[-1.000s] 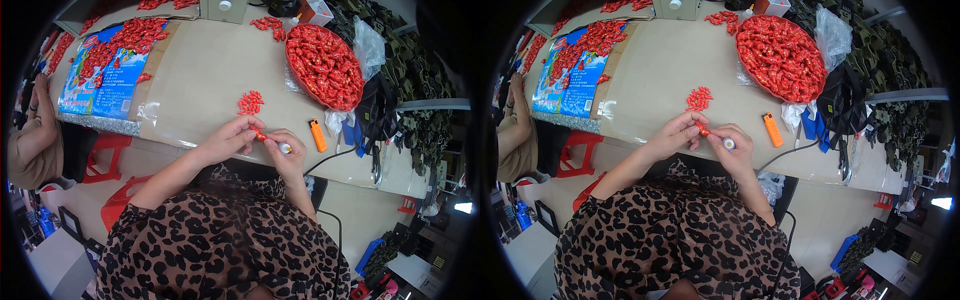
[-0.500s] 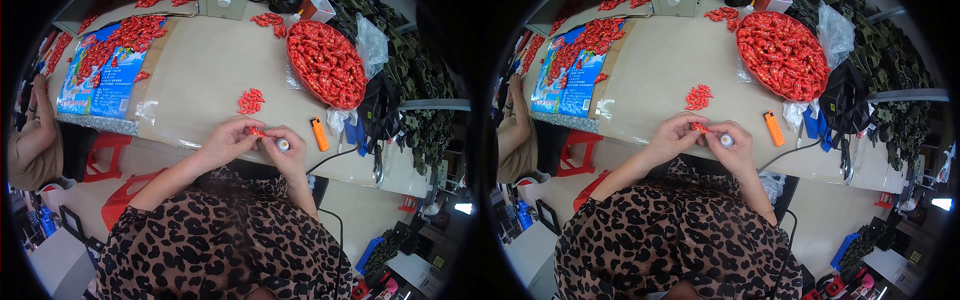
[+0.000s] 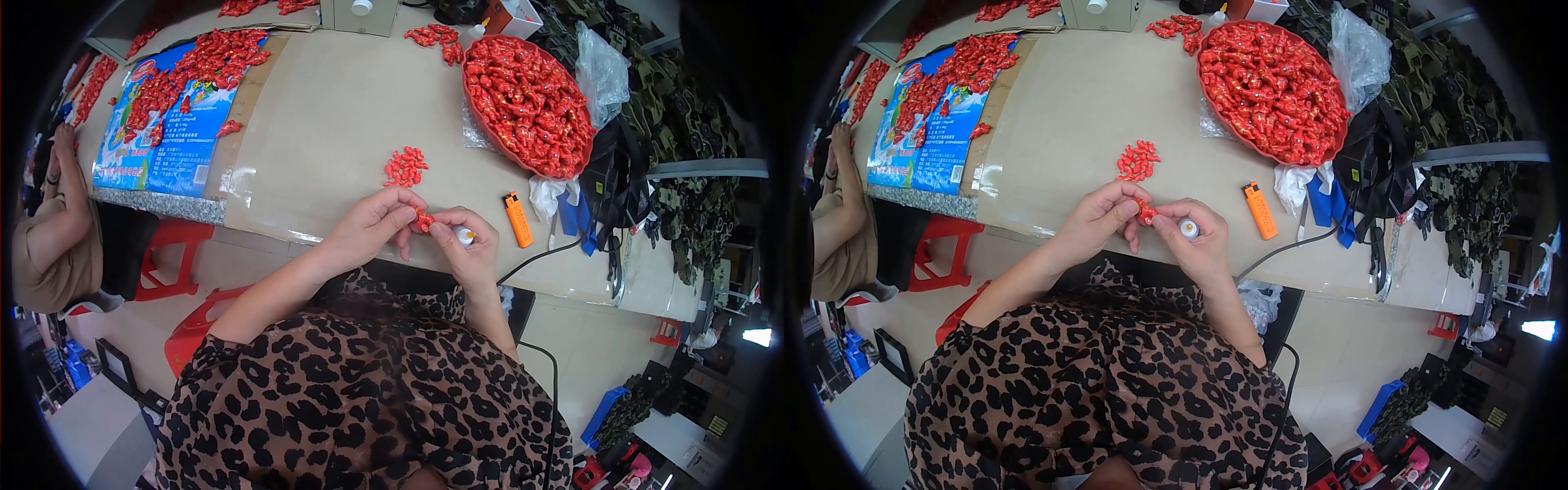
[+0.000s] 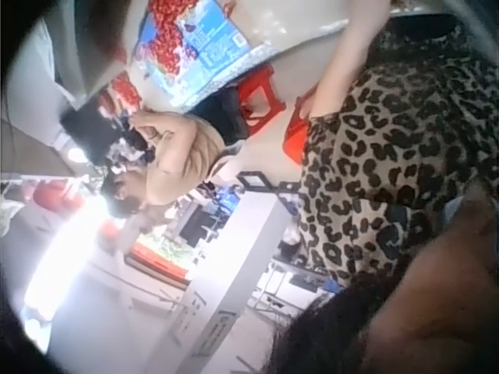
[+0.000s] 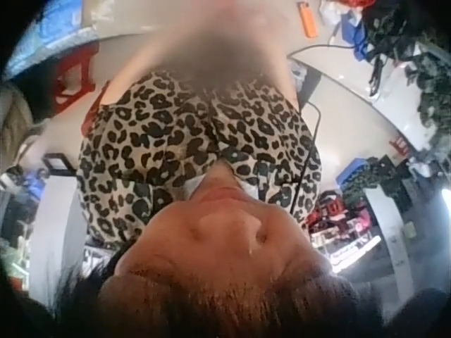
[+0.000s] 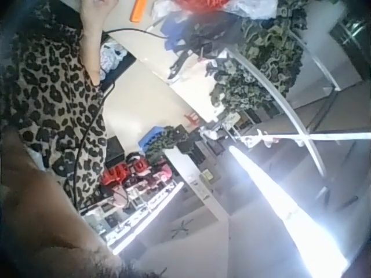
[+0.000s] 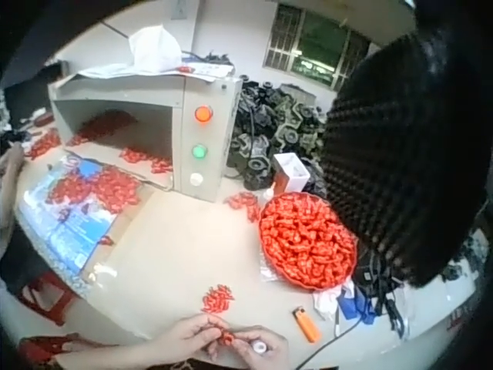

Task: The person applies glue from a glue bottle to small red plastic components by hand to assemble them.

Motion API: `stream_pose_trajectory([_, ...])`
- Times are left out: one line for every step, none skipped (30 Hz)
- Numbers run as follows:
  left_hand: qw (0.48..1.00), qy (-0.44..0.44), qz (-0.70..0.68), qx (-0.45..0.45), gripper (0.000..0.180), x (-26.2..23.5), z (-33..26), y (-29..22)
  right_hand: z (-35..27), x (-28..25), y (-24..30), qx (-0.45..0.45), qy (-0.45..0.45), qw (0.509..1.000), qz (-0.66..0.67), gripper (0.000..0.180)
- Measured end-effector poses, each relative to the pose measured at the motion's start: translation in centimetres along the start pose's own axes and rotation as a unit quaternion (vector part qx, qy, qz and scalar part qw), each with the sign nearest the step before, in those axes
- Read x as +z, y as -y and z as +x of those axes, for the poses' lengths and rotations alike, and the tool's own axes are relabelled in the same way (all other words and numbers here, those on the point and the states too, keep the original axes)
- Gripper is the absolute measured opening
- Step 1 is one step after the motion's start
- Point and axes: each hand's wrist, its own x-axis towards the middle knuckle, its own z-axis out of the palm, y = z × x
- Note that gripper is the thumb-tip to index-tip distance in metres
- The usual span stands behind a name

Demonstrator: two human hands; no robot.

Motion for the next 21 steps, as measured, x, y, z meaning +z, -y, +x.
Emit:
stream_pose_trajectory([1.0,-0.001,0.001,0.002,0.018,0.1,0.0,0.0,0.0,0.0,0.1,-0.002,0.001,1.0,0.0,0.008])
stream_pose_trajectory([1.0,-0.002,-0.005,0.001,0.018,0.1,0.1,0.0,0.0,0.0,0.2,0.004,-0.001,1.0,0.001,0.008])
stream_pose_trajectory([1.0,-0.002,-0.01,0.001,0.018,0.1,0.1,0.0,0.0,0.0,0.3,0.009,-0.003,1.0,0.003,0.008])
stream_pose_trajectory([1.0,-0.003,-0.009,0.004,0.018,0.2,0.1,-0.1,0.0,0.1,0.2,0.006,-0.001,1.0,0.003,0.008])
stream_pose_trajectory([1.0,0.0,-0.007,-0.013,0.019,0.2,0.1,-0.3,0.0,0.1,0.0,0.002,-0.005,1.0,0.009,0.008])
stream_pose_trajectory([1.0,0.003,-0.006,-0.03,0.019,0.2,0.1,-0.5,-0.1,0.1,0.0,-0.003,-0.009,1.0,0.016,0.008])
stream_pose_trajectory([1.0,0.002,-0.004,-0.026,0.019,0.1,0.1,-0.6,-0.1,0.0,0.0,-0.007,-0.007,1.0,0.016,0.008])
stream_pose_trajectory([0.999,0.003,-0.004,-0.038,0.02,0.0,0.1,-0.6,-0.1,0.0,0.1,-0.003,-0.01,1.0,0.017,0.008])
stream_pose_trajectory([0.999,0.004,-0.005,-0.05,0.02,0.0,0.1,-0.5,-0.1,-0.1,0.1,0.0,-0.013,1.0,0.019,0.009])
stream_pose_trajectory([0.999,0.003,-0.003,-0.047,0.02,-0.1,0.0,-0.3,-0.1,-0.1,0.0,-0.003,-0.011,1.0,0.019,0.009])
stream_pose_trajectory([0.999,0.0,-0.013,-0.037,0.02,-0.2,0.0,-0.1,-0.1,-0.1,-0.1,0.008,-0.007,0.999,0.033,0.009])
stream_pose_trajectory([0.999,-0.003,-0.024,-0.028,0.019,-0.2,0.0,0.0,-0.1,0.0,-0.1,0.019,-0.005,0.999,0.047,0.009])
stream_pose_trajectory([0.999,-0.004,-0.022,-0.026,0.019,-0.1,-0.1,0.0,0.0,0.0,0.0,0.017,-0.003,0.999,0.047,0.009])
stream_pose_trajectory([1.0,-0.012,-0.017,-0.013,0.019,0.1,-0.1,-0.1,0.1,0.1,0.1,0.021,0.0,0.999,0.041,0.009])
stream_pose_trajectory([1.0,-0.021,-0.012,0.0,0.019,0.2,-0.1,-0.1,0.2,0.2,0.2,0.025,0.002,0.999,0.035,0.009])
stream_pose_trajectory([1.0,-0.022,-0.011,0.001,0.019,0.3,-0.1,-0.1,0.2,0.2,0.2,0.023,0.003,0.999,0.036,0.009])
stream_pose_trajectory([1.0,-0.028,0.007,0.013,0.018,0.5,-0.1,0.0,0.3,0.3,0.3,0.034,-0.004,0.999,0.026,0.009])
stream_pose_trajectory([0.999,-0.035,0.025,0.025,0.018,0.5,-0.1,0.0,0.3,0.3,0.3,0.044,-0.01,0.999,0.016,0.008])
stream_pose_trajectory([0.999,-0.036,0.026,0.026,0.018,0.4,-0.2,0.1,0.4,0.4,0.4,0.043,-0.008,0.999,0.017,0.008])
stream_pose_trajectory([0.998,-0.034,0.033,0.037,0.017,0.3,-0.2,0.3,0.4,0.5,0.5,0.059,-0.007,0.998,0.016,0.008])
stream_pose_trajectory([0.998,-0.031,0.04,0.048,0.016,0.2,-0.2,0.5,0.4,0.5,0.5,0.075,-0.006,0.997,0.014,0.008])
